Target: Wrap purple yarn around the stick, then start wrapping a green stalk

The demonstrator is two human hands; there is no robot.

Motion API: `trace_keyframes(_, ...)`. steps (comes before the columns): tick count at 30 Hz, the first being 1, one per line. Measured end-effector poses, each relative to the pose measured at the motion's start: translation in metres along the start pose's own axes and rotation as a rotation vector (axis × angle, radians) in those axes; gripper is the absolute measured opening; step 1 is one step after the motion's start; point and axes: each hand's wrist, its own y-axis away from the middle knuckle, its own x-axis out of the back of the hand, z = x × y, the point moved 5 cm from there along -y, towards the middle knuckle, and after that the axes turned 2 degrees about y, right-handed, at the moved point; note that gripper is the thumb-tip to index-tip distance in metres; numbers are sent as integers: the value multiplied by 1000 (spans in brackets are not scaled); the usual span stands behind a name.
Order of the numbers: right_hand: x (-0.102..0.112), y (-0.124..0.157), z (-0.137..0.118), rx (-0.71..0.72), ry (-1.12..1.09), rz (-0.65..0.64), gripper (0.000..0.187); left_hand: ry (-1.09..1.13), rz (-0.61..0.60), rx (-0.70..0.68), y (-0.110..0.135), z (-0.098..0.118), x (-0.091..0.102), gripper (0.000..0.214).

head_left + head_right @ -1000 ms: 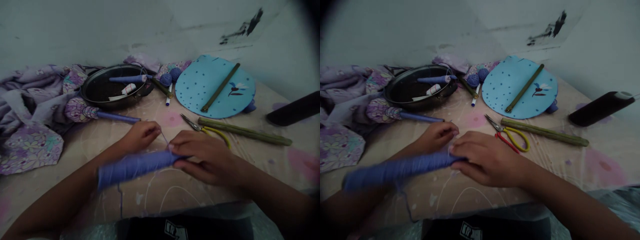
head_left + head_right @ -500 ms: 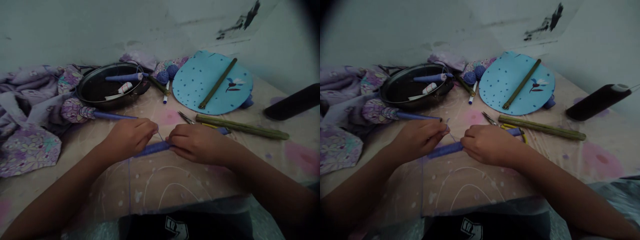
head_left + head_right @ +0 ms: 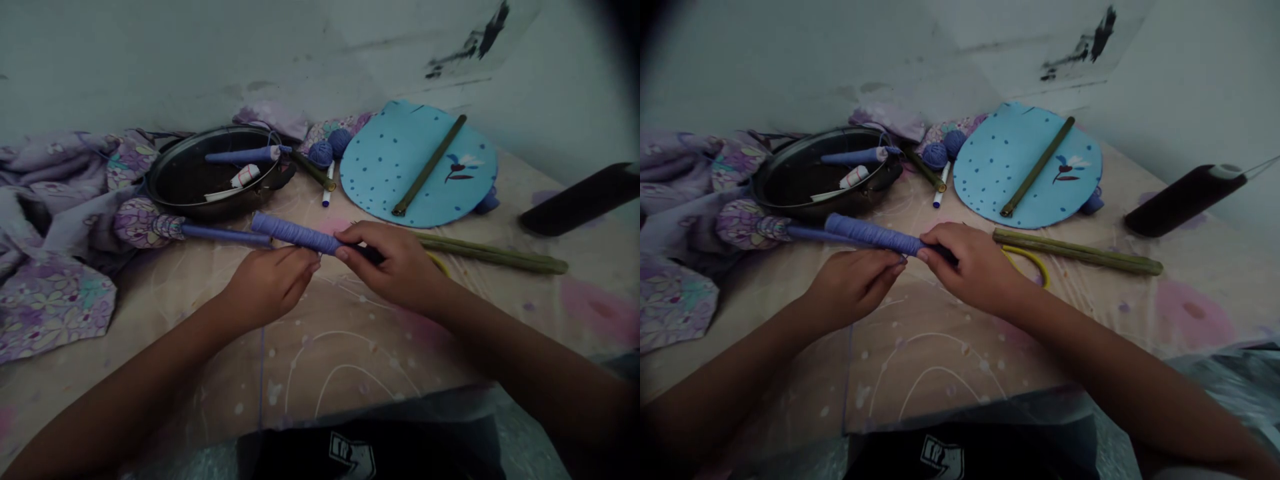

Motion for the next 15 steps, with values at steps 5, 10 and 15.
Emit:
trace_keyframes(5,-15,5,-4,-83,205,-294,24,-277,-61,-226,2,10,-3,16)
trace_keyframes(10,-23,9,0,-189,210,-418,27,-274,-126,-249,5,18,-18,19)
trace_keyframes(15,-17,5,6,-300,0,-270,19,-209,-51,-190,9,26,-27,17)
